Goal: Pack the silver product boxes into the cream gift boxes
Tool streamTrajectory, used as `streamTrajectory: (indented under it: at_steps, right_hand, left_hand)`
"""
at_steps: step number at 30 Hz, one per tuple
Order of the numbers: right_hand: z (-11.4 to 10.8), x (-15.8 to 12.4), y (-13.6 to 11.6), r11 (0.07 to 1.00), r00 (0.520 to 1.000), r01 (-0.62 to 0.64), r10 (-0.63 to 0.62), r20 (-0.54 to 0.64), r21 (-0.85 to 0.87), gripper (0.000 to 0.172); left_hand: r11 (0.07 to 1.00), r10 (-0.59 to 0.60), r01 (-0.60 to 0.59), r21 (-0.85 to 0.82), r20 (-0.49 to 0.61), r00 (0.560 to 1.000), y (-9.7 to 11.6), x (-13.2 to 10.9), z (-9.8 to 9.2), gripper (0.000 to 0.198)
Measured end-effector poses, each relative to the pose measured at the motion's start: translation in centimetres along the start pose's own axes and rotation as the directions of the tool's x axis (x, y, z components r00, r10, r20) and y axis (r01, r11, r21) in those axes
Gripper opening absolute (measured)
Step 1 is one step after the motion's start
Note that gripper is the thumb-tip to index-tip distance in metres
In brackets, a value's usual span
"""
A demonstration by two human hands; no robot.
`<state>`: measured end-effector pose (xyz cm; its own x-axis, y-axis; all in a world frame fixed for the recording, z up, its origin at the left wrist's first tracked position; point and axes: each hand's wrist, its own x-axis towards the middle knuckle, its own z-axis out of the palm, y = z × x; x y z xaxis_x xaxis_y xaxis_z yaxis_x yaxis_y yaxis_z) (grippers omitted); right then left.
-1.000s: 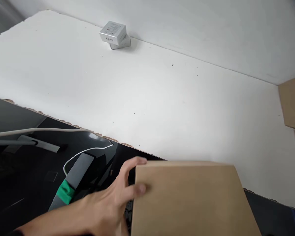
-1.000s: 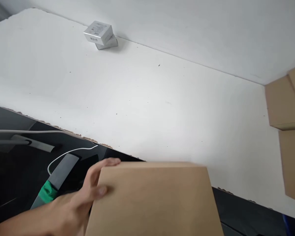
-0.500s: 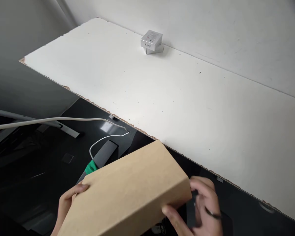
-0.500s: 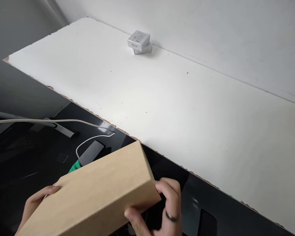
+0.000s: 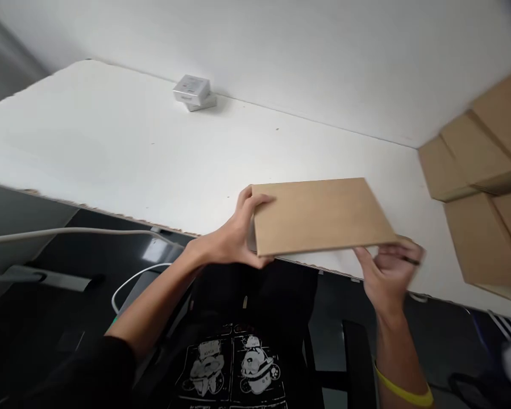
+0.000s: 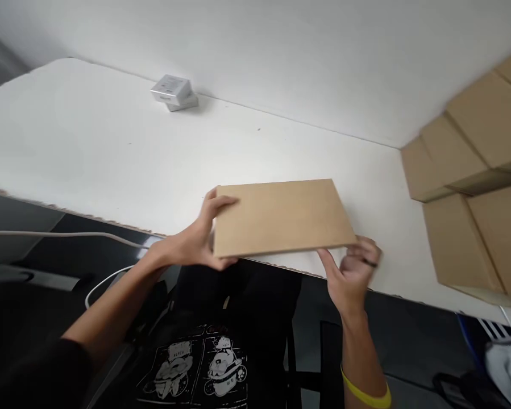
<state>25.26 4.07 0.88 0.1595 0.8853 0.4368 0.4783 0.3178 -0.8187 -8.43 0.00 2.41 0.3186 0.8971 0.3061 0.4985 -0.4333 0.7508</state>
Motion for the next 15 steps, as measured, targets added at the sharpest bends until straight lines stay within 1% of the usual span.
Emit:
streamTrajectory:
  at_steps: [1, 2, 3, 4, 5, 6, 7, 8, 10, 11, 13, 15]
  right_hand:
    - [-0.2, 0.6, 1.6, 0.999, 0.998, -0.051, 0.051, 0.035, 0.001, 0.061]
    - [-0.4, 0.8, 2.8, 0.995, 0.993, -0.096, 0.096, 0.071, -0.003, 0.058]
    - [-0.8, 0.8, 3.6, 0.993, 0.990, -0.113, 0.114, 0.087, -0.010, 0.056]
    - [-1.1, 0.6, 4.0, 0.991, 0.986, -0.132, 0.134, 0.099, -0.028, 0.056]
    - [-1.5, 0.3, 3.9, 0.987, 0.981, -0.153, 0.158, 0.109, -0.052, 0.058]
    - [-1.8, -0.1, 3.7, 0.982, 0.976, -0.175, 0.183, 0.121, -0.075, 0.060]
    - [-2.0, -0.5, 3.4, 0.976, 0.970, -0.196, 0.208, 0.130, -0.098, 0.060]
    - [-2.1, -0.8, 3.0, 0.970, 0.965, -0.212, 0.227, 0.127, -0.121, 0.060]
    - [-2.3, -1.5, 2.5, 0.960, 0.966, -0.228, 0.244, 0.087, -0.163, 0.058]
    - [-2.3, -1.8, 2.5, 0.956, 0.968, -0.231, 0.245, 0.061, -0.179, 0.058]
    - [-2.3, -2.2, 2.5, 0.947, 0.969, -0.237, 0.248, 0.024, -0.217, 0.061]
    - [-2.4, -2.6, 2.7, 0.933, 0.965, -0.247, 0.262, 0.023, -0.261, 0.061]
  left_hand:
    - [1.000, -0.012, 0.011, 0.009, 0.040, 0.999, -0.7, 2.4, 0.7, 0.117]
    - [1.000, -0.026, 0.025, 0.016, 0.069, 0.997, -1.1, 3.9, 1.3, 0.120]
    - [0.999, -0.041, 0.039, 0.018, 0.086, 0.995, -1.3, 4.7, 1.9, 0.124]
    - [0.998, -0.062, 0.060, 0.016, 0.091, 0.994, -1.3, 4.7, 2.4, 0.126]
    - [0.996, -0.085, 0.084, 0.012, 0.083, 0.993, -1.0, 4.2, 2.8, 0.126]
    - [0.994, -0.111, 0.110, 0.008, 0.053, 0.992, -0.6, 3.3, 3.2, 0.121]
    - [0.990, -0.143, 0.143, 0.007, -0.004, 0.990, 0.0, 2.3, 3.5, 0.109]
    - [0.984, -0.174, 0.175, 0.013, -0.083, 0.981, 0.7, 1.2, 4.0, 0.092]
    - [0.974, -0.209, 0.226, 0.032, -0.267, 0.941, 2.2, -0.5, 5.2, 0.059]
    - [0.969, -0.215, 0.244, 0.041, -0.345, 0.914, 2.9, -1.1, 5.9, 0.047]
    - [0.962, -0.217, 0.269, 0.056, -0.445, 0.869, 3.7, -1.6, 7.1, 0.036]
    - [0.957, -0.219, 0.283, 0.061, -0.485, 0.847, 3.9, -1.6, 8.0, 0.029]
